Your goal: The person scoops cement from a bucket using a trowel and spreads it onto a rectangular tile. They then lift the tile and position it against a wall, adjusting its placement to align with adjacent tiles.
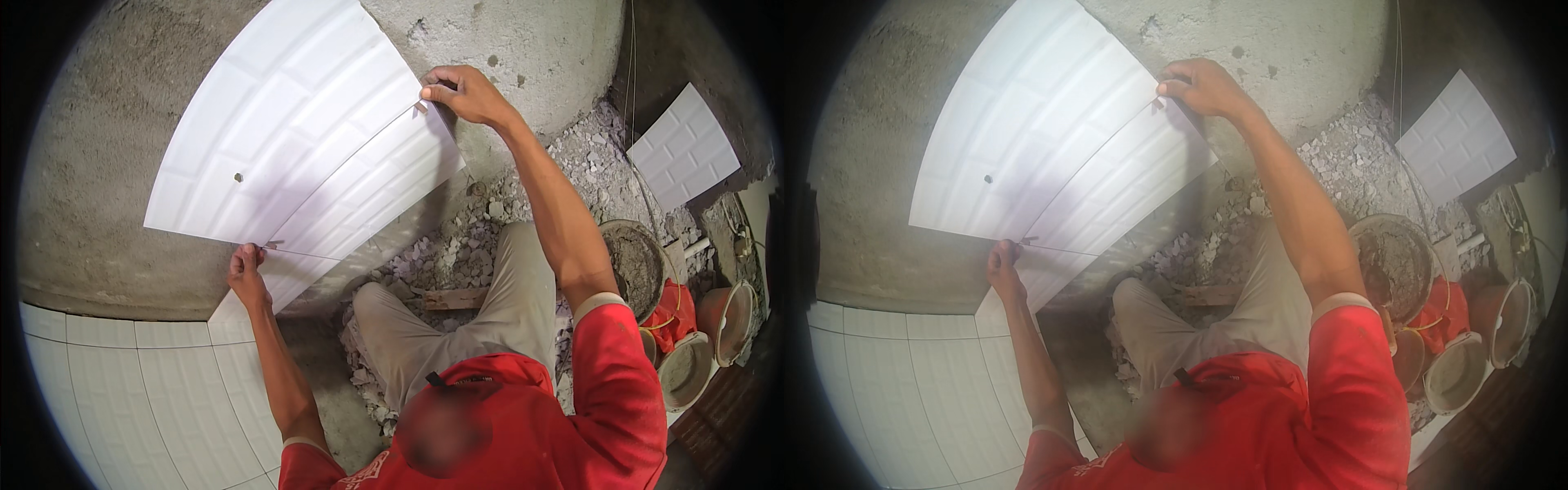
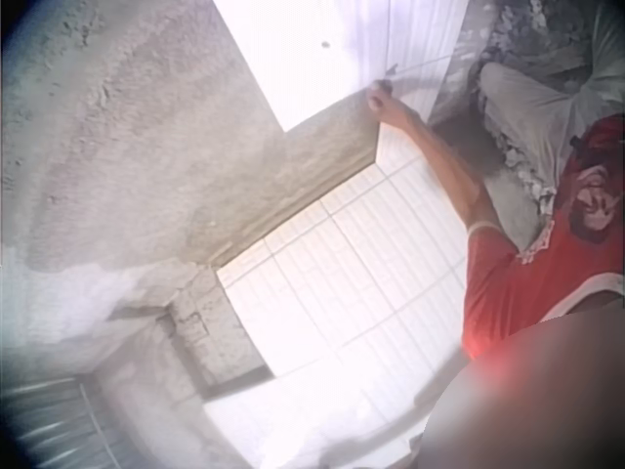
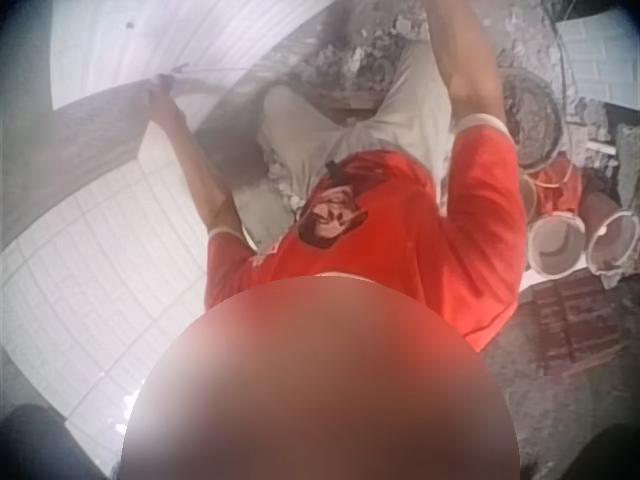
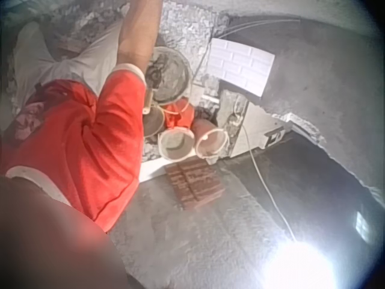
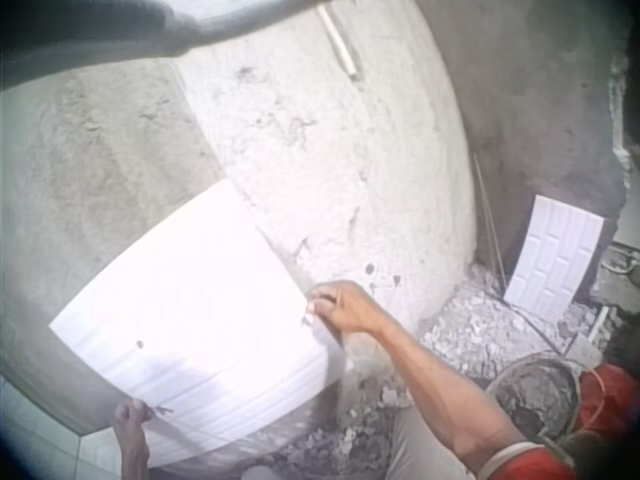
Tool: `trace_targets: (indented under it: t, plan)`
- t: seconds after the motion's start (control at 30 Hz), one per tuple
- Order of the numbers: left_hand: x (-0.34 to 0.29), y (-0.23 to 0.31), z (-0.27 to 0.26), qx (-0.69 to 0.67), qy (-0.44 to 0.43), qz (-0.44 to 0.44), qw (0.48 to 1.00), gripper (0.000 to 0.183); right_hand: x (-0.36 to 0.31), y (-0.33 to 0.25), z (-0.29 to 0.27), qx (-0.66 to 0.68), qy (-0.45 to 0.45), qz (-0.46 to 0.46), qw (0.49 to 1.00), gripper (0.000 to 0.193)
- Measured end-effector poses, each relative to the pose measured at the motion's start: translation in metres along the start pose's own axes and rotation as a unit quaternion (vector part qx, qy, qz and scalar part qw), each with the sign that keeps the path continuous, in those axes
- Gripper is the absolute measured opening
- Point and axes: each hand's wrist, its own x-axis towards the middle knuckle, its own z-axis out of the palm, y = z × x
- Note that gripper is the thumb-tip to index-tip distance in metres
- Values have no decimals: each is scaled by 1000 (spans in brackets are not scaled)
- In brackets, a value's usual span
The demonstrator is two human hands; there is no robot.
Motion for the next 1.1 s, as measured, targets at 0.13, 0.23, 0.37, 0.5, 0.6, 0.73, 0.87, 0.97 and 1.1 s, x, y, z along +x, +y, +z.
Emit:
trace_targets:
  t: [0.13,0.23,0.37,0.5,0.6,0.73,0.87,0.97,1.1]
  plan:
    - [1,-3,-1,1,-4,2,1000,25,-2,2,-6,40,-5,-9,999,53]
    - [2,-5,-2,-7,-9,2,1000,26,-5,6,-8,63,18,-57,996,34]
    - [3,-5,-4,-6,-12,-3,1000,27,-8,9,-5,72,32,-77,994,26]
    - [2,-3,-3,-2,-7,-3,1000,27,-7,8,-2,89,35,-86,992,28]
    - [1,-2,-2,-4,-4,-4,1000,27,-8,7,-4,79,24,-74,994,28]
    - [3,-3,-2,-2,-8,2,1000,27,-8,8,-3,87,12,-73,993,28]
    - [2,-2,-1,-8,-8,11,1000,25,-7,10,1,57,40,-62,996,30]
    - [-1,4,0,32,8,16,999,25,-7,4,0,-15,47,-29,998,32]
    - [-5,9,3,9,8,18,1000,26,-11,-17,-7,0,85,-50,995,34]
